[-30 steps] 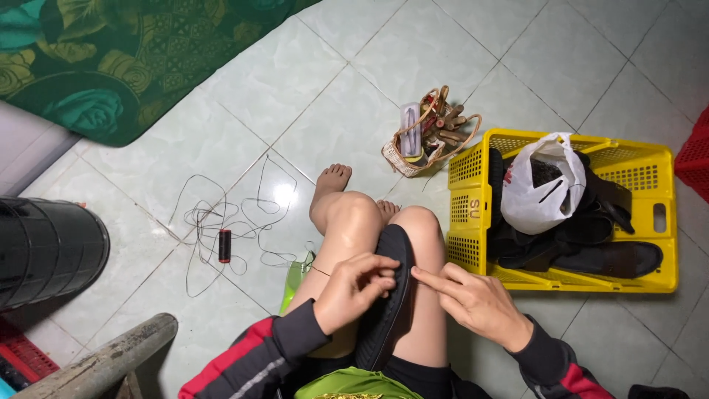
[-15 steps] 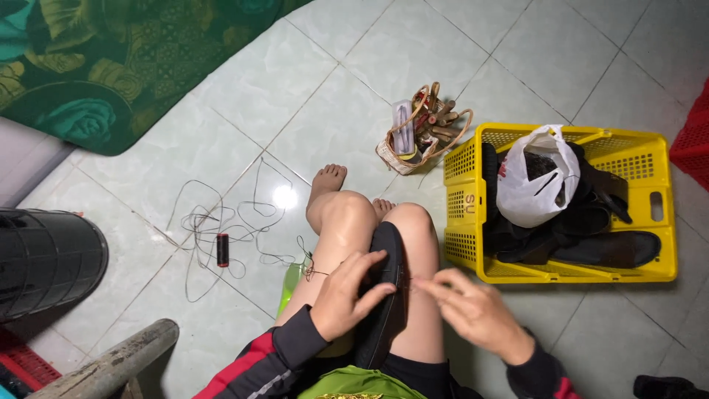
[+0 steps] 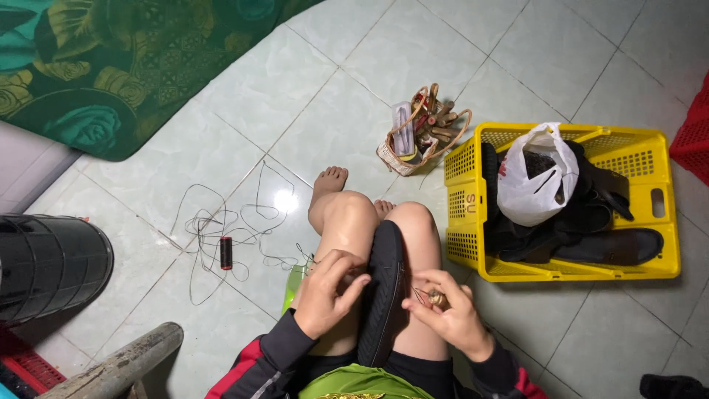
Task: Hand-sewing a black rubber shoe sole using a sewing awl and thread to repair the footwear.
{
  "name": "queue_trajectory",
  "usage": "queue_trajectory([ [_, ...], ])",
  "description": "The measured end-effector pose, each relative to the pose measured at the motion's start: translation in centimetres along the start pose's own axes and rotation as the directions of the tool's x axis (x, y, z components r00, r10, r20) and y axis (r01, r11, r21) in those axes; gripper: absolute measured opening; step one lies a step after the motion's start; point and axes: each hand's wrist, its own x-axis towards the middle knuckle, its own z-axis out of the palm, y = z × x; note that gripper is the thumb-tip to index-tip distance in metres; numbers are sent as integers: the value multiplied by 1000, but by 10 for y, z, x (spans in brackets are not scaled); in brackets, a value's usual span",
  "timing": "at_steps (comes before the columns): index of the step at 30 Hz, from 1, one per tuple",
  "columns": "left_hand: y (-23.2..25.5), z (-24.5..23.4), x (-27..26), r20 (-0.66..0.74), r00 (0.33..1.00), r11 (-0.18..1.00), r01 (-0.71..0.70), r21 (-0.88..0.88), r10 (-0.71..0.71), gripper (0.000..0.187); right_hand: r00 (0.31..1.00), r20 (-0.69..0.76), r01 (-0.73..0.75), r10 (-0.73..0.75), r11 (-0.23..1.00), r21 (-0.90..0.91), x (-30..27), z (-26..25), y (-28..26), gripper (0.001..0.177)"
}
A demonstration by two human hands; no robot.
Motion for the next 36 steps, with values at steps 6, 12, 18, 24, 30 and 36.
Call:
queue_trajectory([
  [6,-9,11,-2,-26,998,992,-66,-107,64,16,976,-189,-65,112,969,236,-13,11,7,10],
  [12,-31,6,-12,-67,997,1000,21,-22,-23,18,980,-96,-114,173,891,439,-10,7,8,25],
  [18,-42,-4,-14,-106,985,990,128,-53,-133,17,969,-92,-175,231,897,407,-4,8,7,26],
  [24,-29,-13,-4,-147,989,997,44,71,-33,32,944,-66,-288,323,905,313,0,10,15,31],
  [30,26,2,12,-68,974,975,-220,-34,218,26,953,3,-273,303,854,442,-1,13,6,4],
  [36,27,31,9,46,944,946,-325,-19,326,32,989,-38,-130,142,969,212,2,3,-4,13],
])
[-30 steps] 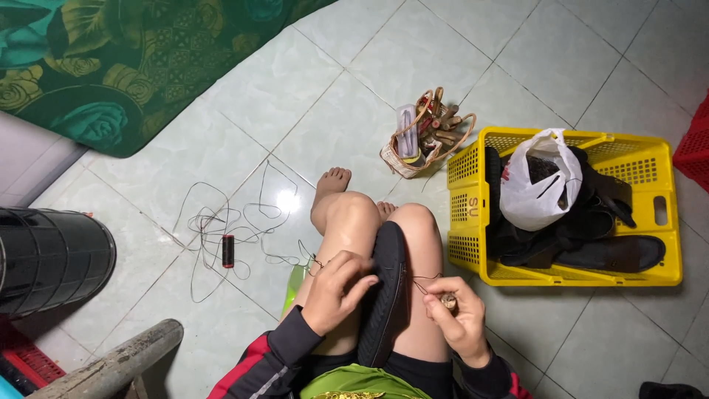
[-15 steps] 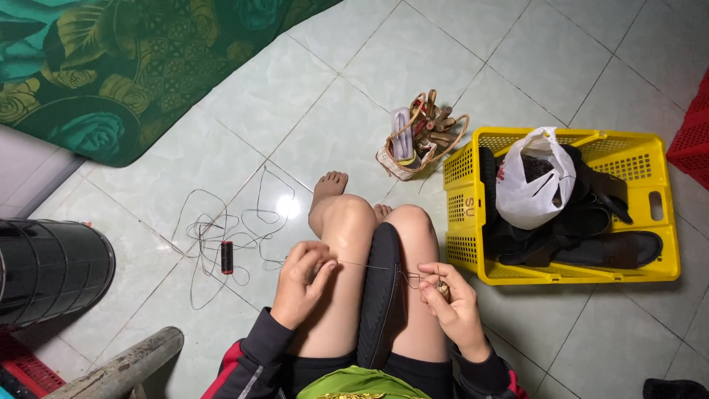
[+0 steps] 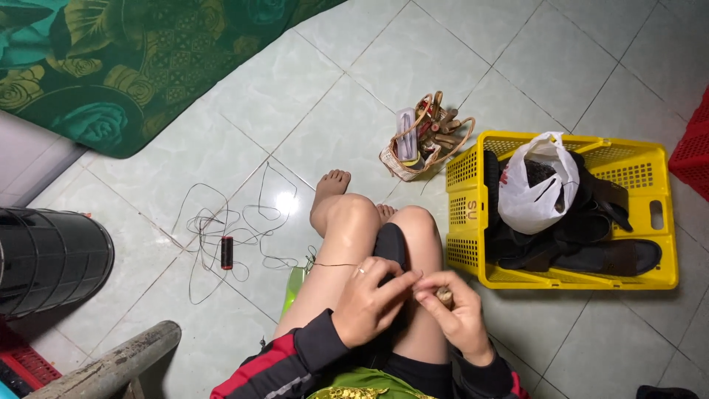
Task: Hand-sewing a black rubber shoe sole using a sewing awl and thread to repair the footwear.
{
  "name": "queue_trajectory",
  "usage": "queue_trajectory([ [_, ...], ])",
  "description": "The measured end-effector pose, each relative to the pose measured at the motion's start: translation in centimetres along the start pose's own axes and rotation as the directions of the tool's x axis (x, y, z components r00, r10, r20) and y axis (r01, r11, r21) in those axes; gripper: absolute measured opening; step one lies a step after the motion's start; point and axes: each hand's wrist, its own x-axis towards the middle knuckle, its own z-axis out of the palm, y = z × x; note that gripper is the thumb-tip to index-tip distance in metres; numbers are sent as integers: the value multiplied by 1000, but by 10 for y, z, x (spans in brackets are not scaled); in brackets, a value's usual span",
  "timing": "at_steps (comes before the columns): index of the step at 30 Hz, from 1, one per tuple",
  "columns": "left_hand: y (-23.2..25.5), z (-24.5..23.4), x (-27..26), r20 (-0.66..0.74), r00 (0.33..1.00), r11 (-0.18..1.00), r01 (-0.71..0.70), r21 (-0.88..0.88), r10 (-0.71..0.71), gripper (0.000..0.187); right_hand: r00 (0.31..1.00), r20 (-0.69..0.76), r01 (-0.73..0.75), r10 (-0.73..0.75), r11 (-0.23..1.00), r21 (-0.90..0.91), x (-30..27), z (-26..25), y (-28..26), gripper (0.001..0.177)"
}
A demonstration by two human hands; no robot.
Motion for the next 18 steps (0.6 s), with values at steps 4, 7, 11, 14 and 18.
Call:
queue_trajectory([
  [4,1,1,3,-26,998,998,61,-25,-61,39,995,-6,-97,97,994,49,2,0,15,36],
  [7,1,2,4,-31,997,998,67,-21,-67,37,986,-86,-143,143,990,6,-3,7,18,13],
  [11,1,1,4,-21,998,997,58,-41,-59,38,992,-40,-113,121,979,170,0,7,15,10],
  [14,1,0,4,-26,998,997,64,-39,-65,37,991,-17,-129,130,991,21,6,4,10,28],
  [18,-1,-1,3,-29,997,997,65,-37,-66,37,990,-86,-115,109,991,-65,8,3,1,7],
])
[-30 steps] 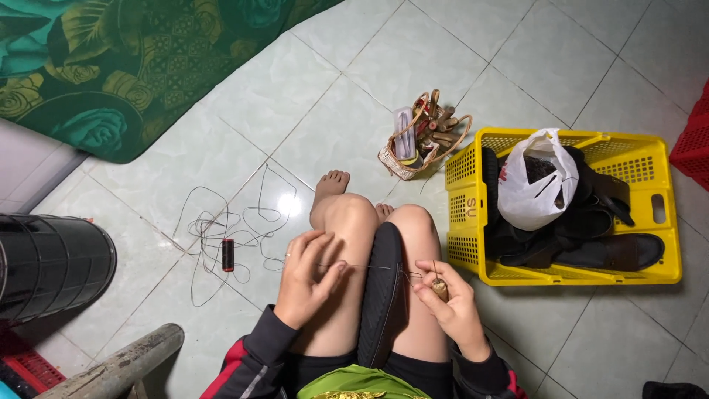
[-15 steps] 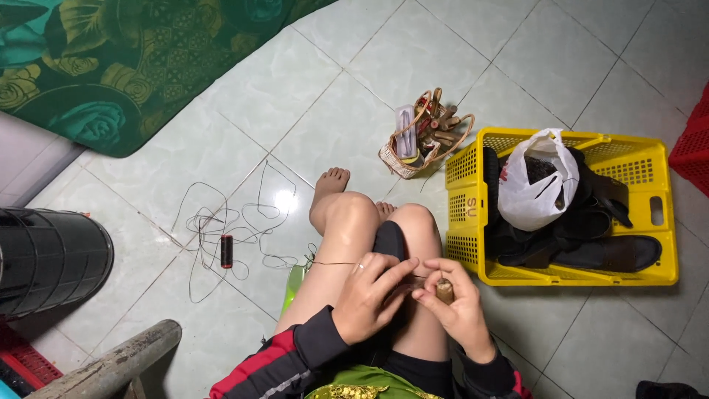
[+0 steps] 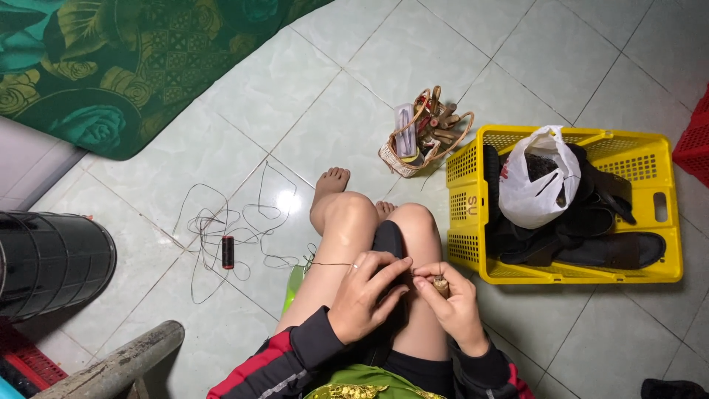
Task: Hand-sewing a black rubber shoe sole using a sewing awl and thread to repair the footwear.
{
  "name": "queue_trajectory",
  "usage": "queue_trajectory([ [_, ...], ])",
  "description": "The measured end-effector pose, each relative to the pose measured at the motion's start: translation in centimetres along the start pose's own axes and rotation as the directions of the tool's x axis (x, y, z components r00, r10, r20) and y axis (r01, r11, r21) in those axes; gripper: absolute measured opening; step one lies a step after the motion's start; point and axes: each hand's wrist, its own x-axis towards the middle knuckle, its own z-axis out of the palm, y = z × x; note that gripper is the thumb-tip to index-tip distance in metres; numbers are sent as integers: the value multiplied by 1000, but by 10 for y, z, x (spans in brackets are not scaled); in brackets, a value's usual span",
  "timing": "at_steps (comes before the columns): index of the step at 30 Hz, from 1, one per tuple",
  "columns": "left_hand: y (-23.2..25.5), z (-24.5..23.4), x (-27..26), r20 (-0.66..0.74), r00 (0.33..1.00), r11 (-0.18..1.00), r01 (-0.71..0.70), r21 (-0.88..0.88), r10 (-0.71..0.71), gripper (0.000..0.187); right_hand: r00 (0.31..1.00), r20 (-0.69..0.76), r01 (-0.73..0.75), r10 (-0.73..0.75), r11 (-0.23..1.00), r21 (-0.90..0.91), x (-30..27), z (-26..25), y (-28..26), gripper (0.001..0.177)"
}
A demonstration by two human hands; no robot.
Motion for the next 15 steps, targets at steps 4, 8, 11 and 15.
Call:
queue_trajectory([
  [4,-5,1,-5,22,999,999,-32,3,32,21,931,193,314,-308,949,3,-3,-4,4,8],
  [8,-6,0,-5,-20,996,995,-82,51,83,11,936,192,315,-297,946,-75,3,-14,-4,7],
  [11,-3,-2,-4,-77,993,993,-83,82,90,12,921,266,362,-285,879,-311,6,-22,-8,28],
  [15,-3,0,-9,-115,989,993,-86,86,95,12,842,387,535,-375,674,-510,10,-21,-10,19],
])
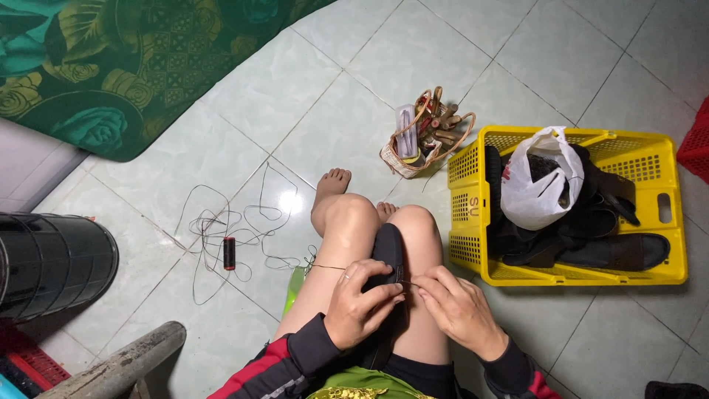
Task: Hand-sewing a black rubber shoe sole using a sewing awl and thread to repair the footwear.
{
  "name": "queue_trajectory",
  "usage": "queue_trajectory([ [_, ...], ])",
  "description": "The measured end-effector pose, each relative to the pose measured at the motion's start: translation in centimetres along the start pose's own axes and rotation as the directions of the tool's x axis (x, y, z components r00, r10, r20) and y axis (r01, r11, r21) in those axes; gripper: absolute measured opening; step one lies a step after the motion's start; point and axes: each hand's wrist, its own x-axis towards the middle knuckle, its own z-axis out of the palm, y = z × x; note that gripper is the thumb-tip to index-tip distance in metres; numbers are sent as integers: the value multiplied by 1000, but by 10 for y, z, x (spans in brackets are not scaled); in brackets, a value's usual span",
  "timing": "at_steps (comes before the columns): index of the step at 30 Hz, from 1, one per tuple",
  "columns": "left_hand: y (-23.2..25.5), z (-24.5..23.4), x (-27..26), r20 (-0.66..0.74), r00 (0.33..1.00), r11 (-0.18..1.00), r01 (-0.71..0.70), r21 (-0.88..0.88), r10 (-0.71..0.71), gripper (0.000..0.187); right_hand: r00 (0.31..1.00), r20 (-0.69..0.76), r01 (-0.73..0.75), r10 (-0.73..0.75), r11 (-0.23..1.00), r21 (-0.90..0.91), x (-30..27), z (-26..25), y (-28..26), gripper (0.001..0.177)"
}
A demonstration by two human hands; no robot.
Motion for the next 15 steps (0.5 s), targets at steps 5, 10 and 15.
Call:
queue_trajectory([
  [5,-2,3,-8,-7,1000,1000,-4,-13,4,12,998,-11,54,-55,996,-76,0,1,1,19],
  [10,-3,3,-9,-26,1000,999,0,-52,-1,12,1000,15,-13,11,992,122,3,-2,-1,17],
  [15,-4,4,-10,-42,999,998,3,-64,-6,12,1000,-5,-28,30,979,203,4,-1,-1,17],
])
